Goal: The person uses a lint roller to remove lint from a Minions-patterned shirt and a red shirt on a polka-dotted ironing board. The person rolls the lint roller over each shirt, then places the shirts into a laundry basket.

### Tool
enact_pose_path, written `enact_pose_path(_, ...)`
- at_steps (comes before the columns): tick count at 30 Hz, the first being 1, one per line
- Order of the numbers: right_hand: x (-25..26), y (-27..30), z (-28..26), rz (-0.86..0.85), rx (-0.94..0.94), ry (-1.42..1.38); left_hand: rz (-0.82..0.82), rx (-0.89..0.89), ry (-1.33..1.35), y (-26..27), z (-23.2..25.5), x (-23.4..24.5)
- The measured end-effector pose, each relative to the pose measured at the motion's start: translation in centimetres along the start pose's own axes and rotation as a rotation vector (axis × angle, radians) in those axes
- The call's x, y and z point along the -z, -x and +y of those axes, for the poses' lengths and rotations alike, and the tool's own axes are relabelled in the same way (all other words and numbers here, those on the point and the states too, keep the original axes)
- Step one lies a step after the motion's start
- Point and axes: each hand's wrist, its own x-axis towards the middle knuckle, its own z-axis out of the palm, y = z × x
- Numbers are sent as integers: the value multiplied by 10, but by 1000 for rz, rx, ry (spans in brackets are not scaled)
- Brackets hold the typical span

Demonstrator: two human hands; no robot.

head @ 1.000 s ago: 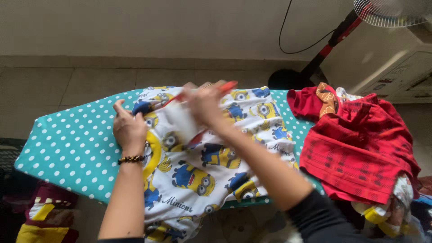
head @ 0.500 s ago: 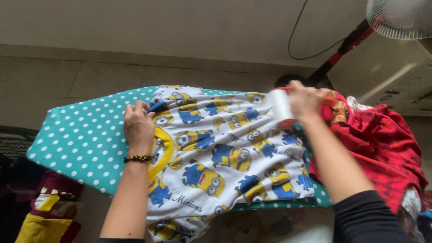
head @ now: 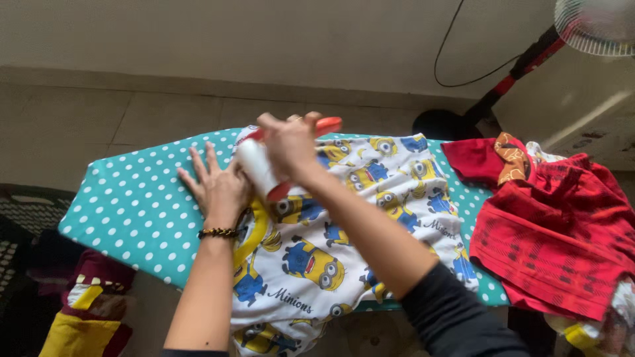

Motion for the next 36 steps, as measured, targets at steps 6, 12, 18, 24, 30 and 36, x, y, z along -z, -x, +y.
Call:
enact_pose_path(6, 12, 33, 117, -146, -286, -33, 16, 0, -35, 3, -2, -7)
enact_pose_path(12, 71, 96, 314, -189, -577, 267, 23, 14, -37, 1, 2, -5)
enact_pose_path(18, 114, 103, 320, 72, -208, 604, -5, 16, -27, 0, 2, -6)
enact_pose_path(24, 62, 51, 69, 132, 100, -103, -19, 12, -31, -1, 3, -2)
enact_pose_path(30, 60, 86, 23, -80, -28, -355, -26, -23, -15, 2, -4, -4)
enact_pose_path(36, 64, 110, 203, -82, -264, 207, -11, -12, -4, -2, -2, -6)
